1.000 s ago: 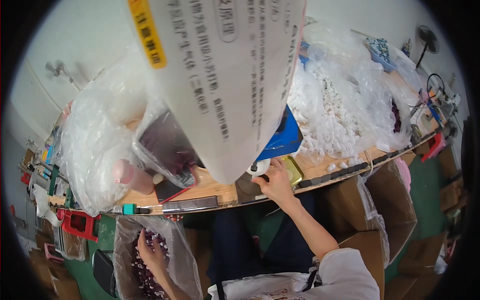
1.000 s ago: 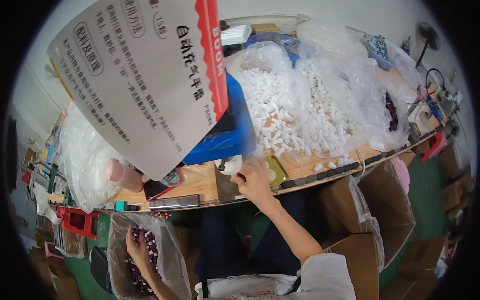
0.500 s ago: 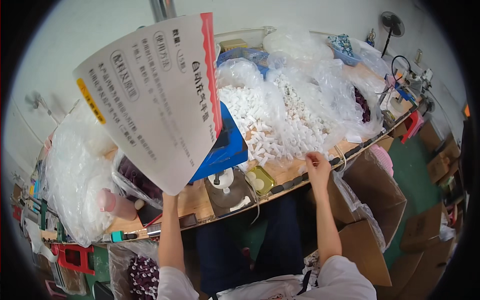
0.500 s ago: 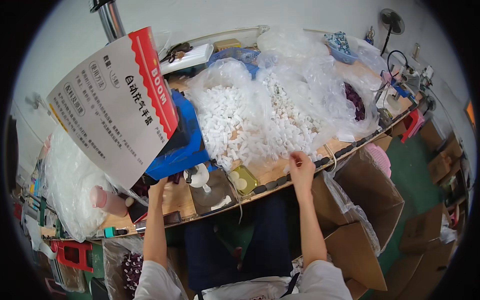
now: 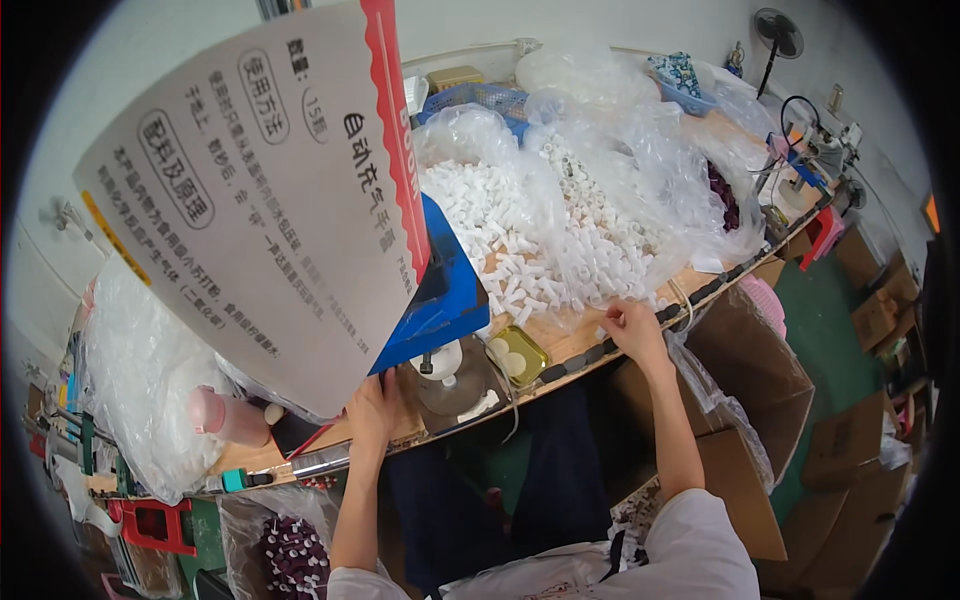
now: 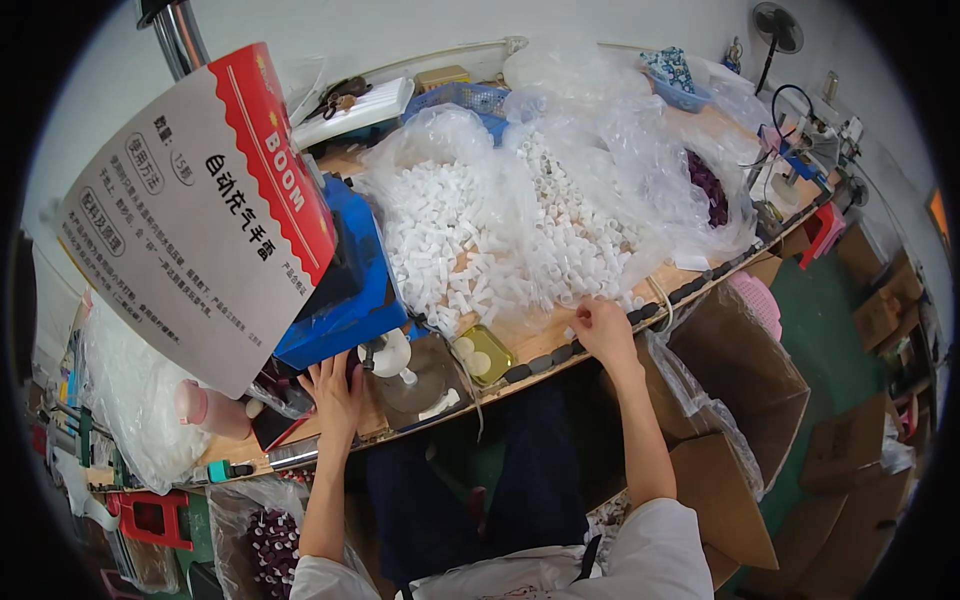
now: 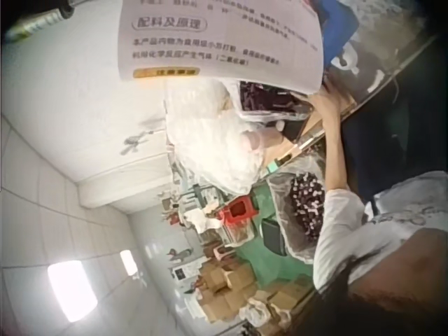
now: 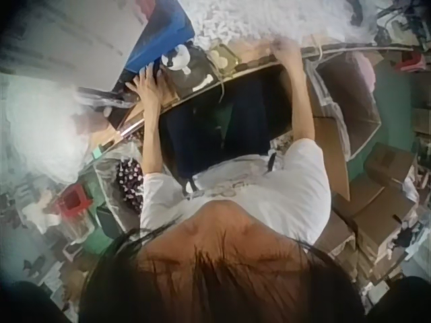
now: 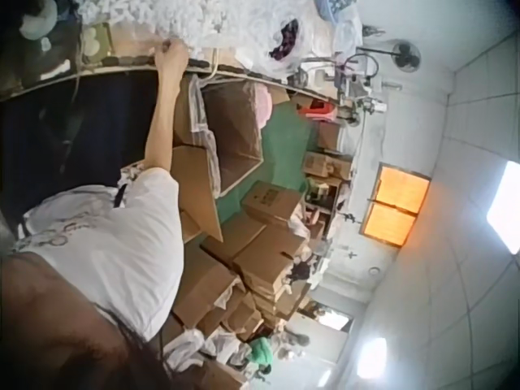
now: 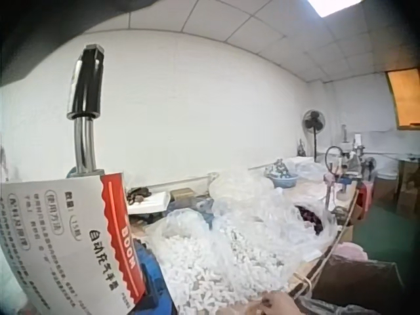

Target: Assembling small purple and white components using a manual press at a factory workbench.

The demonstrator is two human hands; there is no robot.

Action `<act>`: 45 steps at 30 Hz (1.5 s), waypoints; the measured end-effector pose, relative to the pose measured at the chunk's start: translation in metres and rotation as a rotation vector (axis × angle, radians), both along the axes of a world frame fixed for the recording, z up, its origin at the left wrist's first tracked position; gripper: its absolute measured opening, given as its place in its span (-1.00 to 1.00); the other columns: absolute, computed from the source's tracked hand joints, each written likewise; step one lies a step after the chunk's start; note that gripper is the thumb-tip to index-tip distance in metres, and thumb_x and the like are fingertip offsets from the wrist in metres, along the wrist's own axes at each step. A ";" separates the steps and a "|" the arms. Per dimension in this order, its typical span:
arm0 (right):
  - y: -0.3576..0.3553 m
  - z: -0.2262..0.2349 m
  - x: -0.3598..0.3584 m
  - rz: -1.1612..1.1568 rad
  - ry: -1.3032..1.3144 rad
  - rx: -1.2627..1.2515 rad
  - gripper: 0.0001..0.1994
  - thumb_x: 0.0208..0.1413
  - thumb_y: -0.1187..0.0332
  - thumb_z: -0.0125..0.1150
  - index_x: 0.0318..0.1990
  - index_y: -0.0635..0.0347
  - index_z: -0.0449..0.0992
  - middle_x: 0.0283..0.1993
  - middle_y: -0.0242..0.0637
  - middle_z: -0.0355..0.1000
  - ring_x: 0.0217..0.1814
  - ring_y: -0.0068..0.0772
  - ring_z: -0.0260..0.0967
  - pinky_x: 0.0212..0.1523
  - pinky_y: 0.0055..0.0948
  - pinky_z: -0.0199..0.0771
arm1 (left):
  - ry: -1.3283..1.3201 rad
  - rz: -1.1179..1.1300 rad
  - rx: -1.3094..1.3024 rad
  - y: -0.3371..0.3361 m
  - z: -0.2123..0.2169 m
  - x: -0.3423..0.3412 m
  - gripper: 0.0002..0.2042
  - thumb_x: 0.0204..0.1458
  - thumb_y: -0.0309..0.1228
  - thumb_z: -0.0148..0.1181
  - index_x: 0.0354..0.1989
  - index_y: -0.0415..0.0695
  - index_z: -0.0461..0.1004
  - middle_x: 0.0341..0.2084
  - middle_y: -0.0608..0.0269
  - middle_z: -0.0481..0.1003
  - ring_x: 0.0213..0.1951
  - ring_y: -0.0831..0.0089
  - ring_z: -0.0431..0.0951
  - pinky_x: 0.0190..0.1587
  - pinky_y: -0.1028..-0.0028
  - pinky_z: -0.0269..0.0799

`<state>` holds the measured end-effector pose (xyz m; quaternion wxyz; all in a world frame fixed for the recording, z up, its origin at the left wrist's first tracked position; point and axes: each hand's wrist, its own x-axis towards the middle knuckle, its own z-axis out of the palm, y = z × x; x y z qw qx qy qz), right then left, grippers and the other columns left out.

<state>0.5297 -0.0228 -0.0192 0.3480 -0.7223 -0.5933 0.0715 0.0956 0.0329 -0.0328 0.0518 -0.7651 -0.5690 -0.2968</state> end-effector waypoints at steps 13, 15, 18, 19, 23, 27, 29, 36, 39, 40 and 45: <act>-0.002 -0.004 -0.101 0.252 0.318 0.270 -0.86 -0.08 0.52 0.41 -0.30 0.29 0.65 -0.25 -0.19 0.44 -0.16 -0.23 0.46 -0.11 -0.37 0.42 | -0.035 -0.076 0.052 0.003 0.017 0.020 -0.79 0.00 -0.56 0.25 -0.15 -0.14 0.59 -0.15 0.05 0.57 -0.02 0.00 0.49 0.12 0.08 0.27; -0.003 -0.007 -0.109 0.266 0.342 0.250 -0.85 -0.09 0.53 0.41 -0.31 0.28 0.65 -0.24 -0.20 0.45 -0.15 -0.23 0.46 -0.12 -0.37 0.42 | -0.045 -0.119 0.011 0.004 0.020 0.017 -0.78 0.01 -0.55 0.25 -0.14 -0.17 0.58 -0.16 0.03 0.56 -0.03 -0.02 0.50 0.09 0.10 0.31; -0.002 -0.016 -0.118 0.288 0.340 0.248 -0.86 -0.10 0.54 0.42 -0.32 0.27 0.65 -0.24 -0.21 0.45 -0.16 -0.23 0.45 -0.15 -0.35 0.43 | -0.069 -0.157 -0.065 0.000 0.013 0.012 -0.78 0.01 -0.55 0.26 -0.13 -0.22 0.56 -0.17 -0.01 0.55 -0.06 -0.03 0.52 -0.01 0.15 0.40; -0.001 -0.017 -0.120 0.302 0.310 0.271 -0.86 -0.11 0.55 0.42 -0.33 0.26 0.65 -0.24 -0.22 0.45 -0.16 -0.22 0.44 -0.17 -0.33 0.43 | -0.086 -0.148 -0.095 -0.002 0.010 0.011 -0.78 0.02 -0.55 0.27 -0.13 -0.25 0.55 -0.17 -0.02 0.54 -0.08 -0.03 0.53 -0.06 0.18 0.45; -0.004 -0.011 -0.128 0.301 0.232 0.302 -0.87 -0.12 0.55 0.42 -0.35 0.24 0.64 -0.22 -0.22 0.45 -0.18 -0.20 0.43 -0.19 -0.28 0.43 | -0.269 -0.197 -0.131 -0.019 0.015 0.007 -0.74 -0.02 -0.56 0.31 -0.11 -0.27 0.55 -0.15 -0.02 0.53 -0.15 -0.02 0.57 -0.12 0.22 0.50; -0.005 -0.005 -0.130 0.363 -0.121 0.361 -0.87 -0.12 0.57 0.41 -0.36 0.24 0.64 -0.19 -0.23 0.44 -0.19 -0.22 0.43 -0.21 -0.28 0.43 | -0.443 -0.232 -0.217 -0.030 0.026 0.002 -0.68 -0.03 -0.56 0.37 -0.06 -0.29 0.55 -0.17 0.06 0.55 -0.20 0.21 0.62 -0.15 0.37 0.53; -0.006 -0.004 -0.131 0.330 -0.065 0.397 -0.87 -0.11 0.58 0.41 -0.35 0.24 0.64 -0.18 -0.24 0.44 -0.20 -0.25 0.43 -0.21 -0.28 0.43 | -0.523 -0.239 -0.244 -0.031 0.025 -0.001 -0.68 -0.01 -0.55 0.38 -0.05 -0.30 0.55 -0.20 0.11 0.56 -0.20 0.30 0.62 -0.15 0.42 0.53; -0.011 -0.016 -0.133 0.163 0.506 0.436 -0.87 -0.04 0.57 0.40 -0.29 0.29 0.64 -0.19 -0.25 0.50 -0.16 -0.34 0.46 -0.09 -0.44 0.44 | -1.670 -0.671 -0.791 -0.048 0.012 -0.003 -0.65 0.04 -0.34 0.43 -0.11 -0.27 0.46 -0.27 0.14 0.58 -0.17 0.40 0.61 -0.10 0.48 0.54; -0.014 -0.028 -0.125 0.128 0.528 0.435 -0.87 -0.03 0.58 0.39 -0.28 0.31 0.64 -0.19 -0.24 0.51 -0.16 -0.36 0.47 -0.11 -0.48 0.44 | -1.492 -0.704 -0.726 -0.066 0.045 0.022 -0.63 0.02 -0.45 0.43 -0.03 -0.27 0.46 -0.24 0.08 0.59 -0.14 0.35 0.61 -0.14 0.47 0.51; -0.014 -0.031 -0.123 0.117 0.534 0.449 -0.86 -0.03 0.59 0.38 -0.27 0.31 0.64 -0.19 -0.24 0.51 -0.17 -0.38 0.47 -0.14 -0.49 0.45 | -1.491 -0.706 -0.729 -0.067 0.045 0.027 -0.63 0.02 -0.45 0.43 -0.03 -0.27 0.46 -0.24 0.08 0.59 -0.14 0.35 0.61 -0.14 0.47 0.51; -0.017 -0.036 -0.130 0.102 0.669 0.415 -0.88 -0.02 0.58 0.37 -0.28 0.33 0.63 -0.17 -0.26 0.52 -0.19 -0.44 0.47 -0.15 -0.51 0.45 | -0.842 -0.358 -0.309 -0.040 0.033 0.043 -0.73 0.00 -0.51 0.39 -0.11 -0.32 0.58 -0.28 0.12 0.64 -0.20 0.39 0.60 -0.09 0.45 0.46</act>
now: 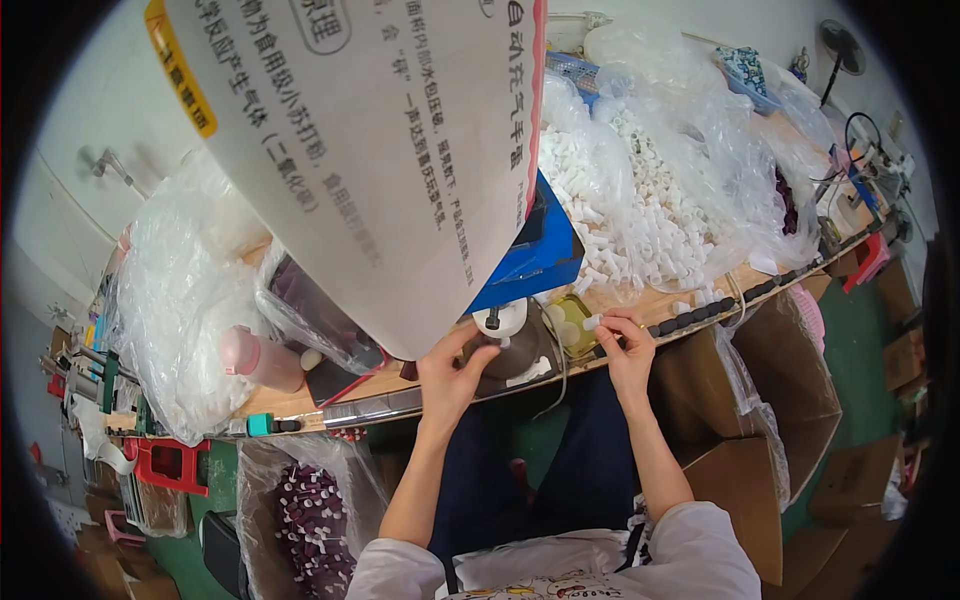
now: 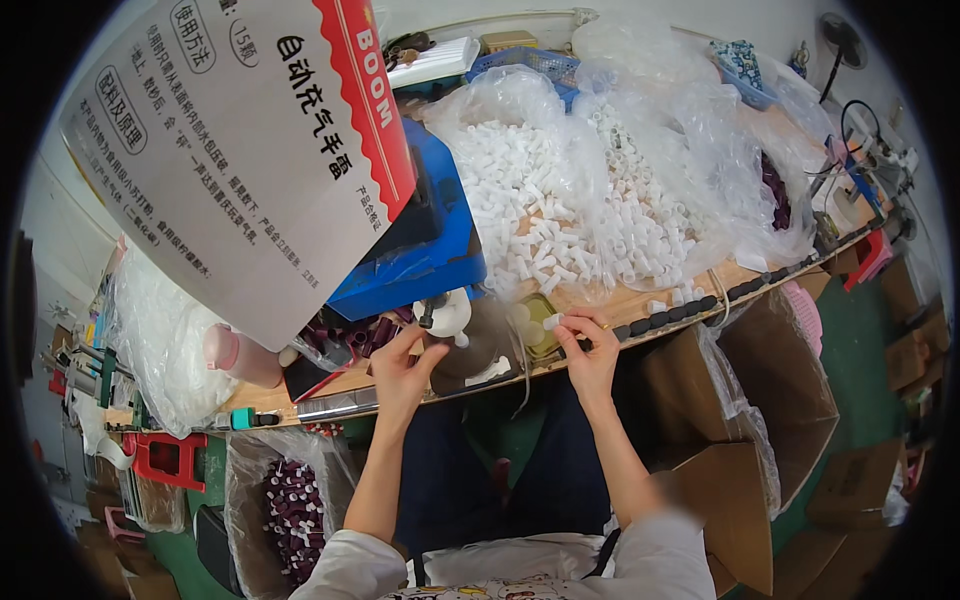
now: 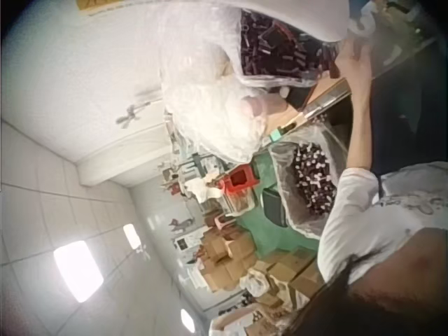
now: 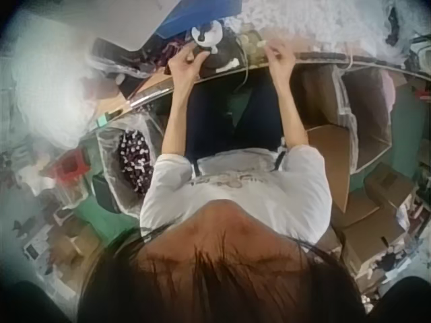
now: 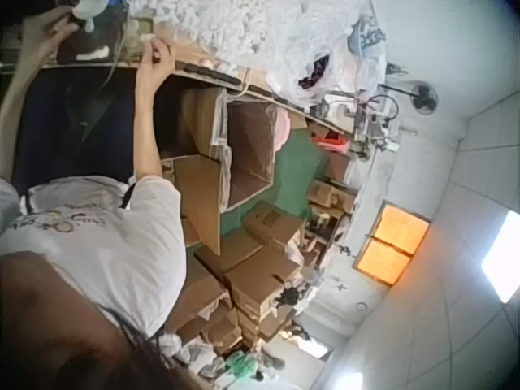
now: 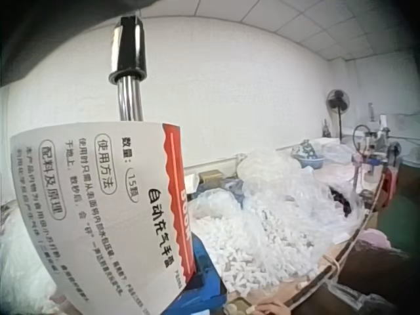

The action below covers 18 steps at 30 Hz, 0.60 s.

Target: Assembling small purple and white components using a manual press at a factory workbench.

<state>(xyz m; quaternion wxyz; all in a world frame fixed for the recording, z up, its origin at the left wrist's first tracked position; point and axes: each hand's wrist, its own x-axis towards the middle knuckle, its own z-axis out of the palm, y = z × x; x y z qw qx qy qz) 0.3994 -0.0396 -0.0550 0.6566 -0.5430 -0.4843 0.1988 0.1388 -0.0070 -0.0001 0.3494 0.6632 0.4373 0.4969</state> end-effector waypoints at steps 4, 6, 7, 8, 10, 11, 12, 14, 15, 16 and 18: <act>-0.006 -0.002 -0.003 0.002 -0.009 -0.030 -0.91 0.03 0.57 0.35 -0.28 0.34 0.61 -0.15 -0.25 0.52 -0.20 -0.47 0.46 -0.15 -0.53 0.45 | 0.120 0.021 0.031 0.009 -0.001 0.008 -0.76 0.03 -0.47 0.37 -0.14 -0.27 0.59 -0.32 0.04 0.62 -0.27 0.32 0.59 -0.19 0.40 0.44; -0.004 0.001 -0.002 0.012 0.008 -0.015 -0.91 0.04 0.57 0.35 -0.28 0.35 0.61 -0.14 -0.25 0.51 -0.19 -0.49 0.46 -0.15 -0.53 0.45 | 0.133 0.003 0.101 0.008 -0.002 0.006 -0.76 0.04 -0.46 0.36 -0.13 -0.26 0.59 -0.32 0.03 0.62 -0.27 0.28 0.60 -0.19 0.39 0.45; -0.003 0.002 -0.004 0.025 0.026 -0.001 -0.91 0.05 0.56 0.34 -0.28 0.36 0.60 -0.14 -0.26 0.51 -0.19 -0.50 0.46 -0.15 -0.54 0.45 | 0.148 -0.012 0.168 0.007 -0.002 0.003 -0.77 0.05 -0.45 0.36 -0.13 -0.25 0.59 -0.31 0.02 0.61 -0.28 0.24 0.60 -0.19 0.38 0.45; -0.003 -0.001 -0.003 0.036 0.032 -0.004 -0.91 0.05 0.56 0.34 -0.28 0.36 0.60 -0.14 -0.26 0.51 -0.19 -0.50 0.46 -0.15 -0.54 0.45 | 0.154 -0.001 0.164 0.006 -0.004 0.003 -0.77 0.05 -0.45 0.36 -0.13 -0.25 0.59 -0.31 0.02 0.61 -0.28 0.24 0.60 -0.19 0.38 0.45; 0.002 -0.005 -0.008 0.092 0.097 -0.012 -0.91 0.06 0.58 0.33 -0.26 0.37 0.60 -0.12 -0.29 0.51 -0.17 -0.54 0.45 -0.14 -0.57 0.45 | 0.169 0.104 0.137 0.005 -0.008 0.000 -0.82 0.06 -0.47 0.34 -0.17 -0.24 0.59 -0.55 0.15 0.51 -0.51 0.52 0.35 -0.41 0.50 0.30; 0.000 -0.005 -0.011 0.094 0.121 -0.028 -0.92 0.08 0.61 0.31 -0.26 0.38 0.59 -0.11 -0.29 0.50 -0.15 -0.57 0.44 -0.14 -0.61 0.45 | 0.247 0.104 0.152 0.012 -0.015 -0.002 -0.84 0.09 -0.49 0.29 -0.17 -0.26 0.58 -0.49 0.13 0.54 -0.48 0.54 0.38 -0.39 0.51 0.33; -0.001 -0.006 -0.009 0.086 0.101 0.006 -0.93 0.09 0.63 0.29 -0.25 0.38 0.59 -0.10 -0.28 0.50 -0.15 -0.57 0.44 -0.13 -0.62 0.44 | 0.113 0.019 0.138 0.018 -0.025 0.002 -0.83 0.12 -0.48 0.25 -0.15 -0.27 0.58 -0.47 0.12 0.54 -0.46 0.53 0.39 -0.37 0.48 0.35; -0.007 -0.007 -0.001 0.096 0.099 0.020 -0.92 0.11 0.61 0.29 -0.24 0.38 0.58 -0.07 -0.29 0.49 -0.14 -0.58 0.43 -0.12 -0.62 0.44 | 0.005 -0.063 0.066 0.018 0.000 0.014 -0.85 0.15 -0.45 0.20 -0.22 -0.27 0.57 -0.48 0.00 0.58 -0.46 0.25 0.58 -0.33 0.36 0.42; -0.007 -0.007 -0.004 0.105 0.128 0.023 -0.92 0.12 0.60 0.29 -0.23 0.37 0.58 -0.06 -0.29 0.49 -0.13 -0.58 0.43 -0.11 -0.61 0.44 | -0.023 -0.115 0.093 0.023 -0.002 0.011 -0.83 0.17 -0.49 0.17 -0.12 -0.27 0.54 -0.46 -0.01 0.58 -0.42 0.33 0.58 -0.29 0.41 0.42; -0.006 -0.010 -0.008 0.131 0.130 0.026 -0.92 0.12 0.60 0.29 -0.23 0.37 0.58 -0.06 -0.29 0.49 -0.13 -0.58 0.43 -0.11 -0.61 0.44 | -0.025 -0.160 0.081 0.021 -0.005 0.009 -0.82 0.17 -0.50 0.16 -0.09 -0.27 0.52 -0.41 -0.01 0.58 -0.37 0.33 0.59 -0.25 0.42 0.42; -0.006 -0.010 -0.010 0.123 0.145 0.024 -0.92 0.13 0.60 0.29 -0.22 0.36 0.58 -0.05 -0.30 0.49 -0.12 -0.58 0.43 -0.10 -0.61 0.43 | 0.042 -0.225 -0.025 0.018 -0.006 0.009 -0.77 0.16 -0.56 0.14 -0.01 -0.27 0.49 -0.26 -0.04 0.59 -0.22 0.25 0.59 -0.12 0.43 0.42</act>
